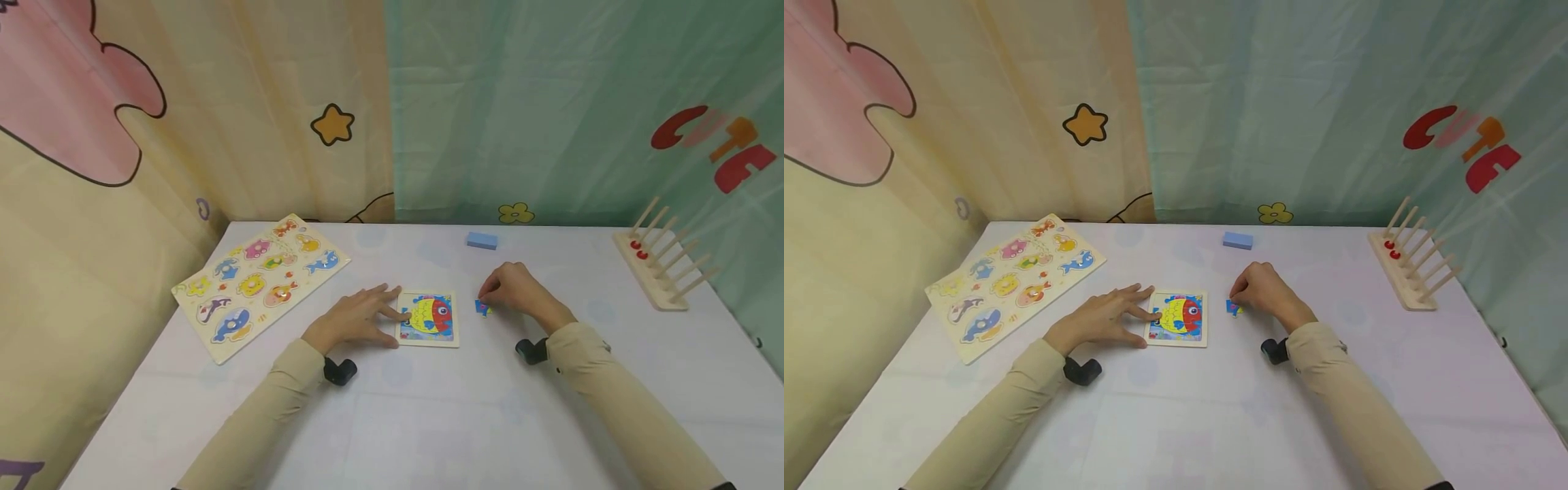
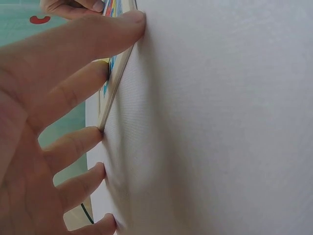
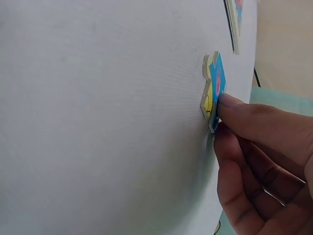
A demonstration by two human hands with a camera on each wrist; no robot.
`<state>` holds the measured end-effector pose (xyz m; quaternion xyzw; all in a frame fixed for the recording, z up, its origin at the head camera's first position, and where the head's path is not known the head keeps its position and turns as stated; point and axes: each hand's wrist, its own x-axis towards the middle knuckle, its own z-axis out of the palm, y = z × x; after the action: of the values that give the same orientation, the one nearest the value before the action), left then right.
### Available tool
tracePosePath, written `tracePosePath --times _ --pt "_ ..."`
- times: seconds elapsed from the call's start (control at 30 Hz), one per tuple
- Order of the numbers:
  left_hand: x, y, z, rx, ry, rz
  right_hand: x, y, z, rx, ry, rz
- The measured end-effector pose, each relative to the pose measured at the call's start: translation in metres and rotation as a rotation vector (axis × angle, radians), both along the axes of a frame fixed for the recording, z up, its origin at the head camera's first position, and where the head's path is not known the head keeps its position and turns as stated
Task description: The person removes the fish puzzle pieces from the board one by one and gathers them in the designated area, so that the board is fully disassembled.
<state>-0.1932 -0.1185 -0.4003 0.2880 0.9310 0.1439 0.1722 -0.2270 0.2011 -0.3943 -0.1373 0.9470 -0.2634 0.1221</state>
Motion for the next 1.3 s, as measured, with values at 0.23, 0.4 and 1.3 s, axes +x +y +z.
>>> tracePosePath --times 0.23,0.4,1.3 --pt "0.0 -0.001 0.0 -0.004 0.0 0.005 0.0 0.0 0.001 -0.005 -0.019 0.0" --pt "-0.002 0.001 0.0 -0.01 0.018 -0.006 0.0 -0.001 0.001 -0.045 -0.029 -0.032" --pt "0.0 0.001 0.001 -0.035 0.024 0.008 -0.005 -0.082 -0.011 -0.177 -0.078 0.273"
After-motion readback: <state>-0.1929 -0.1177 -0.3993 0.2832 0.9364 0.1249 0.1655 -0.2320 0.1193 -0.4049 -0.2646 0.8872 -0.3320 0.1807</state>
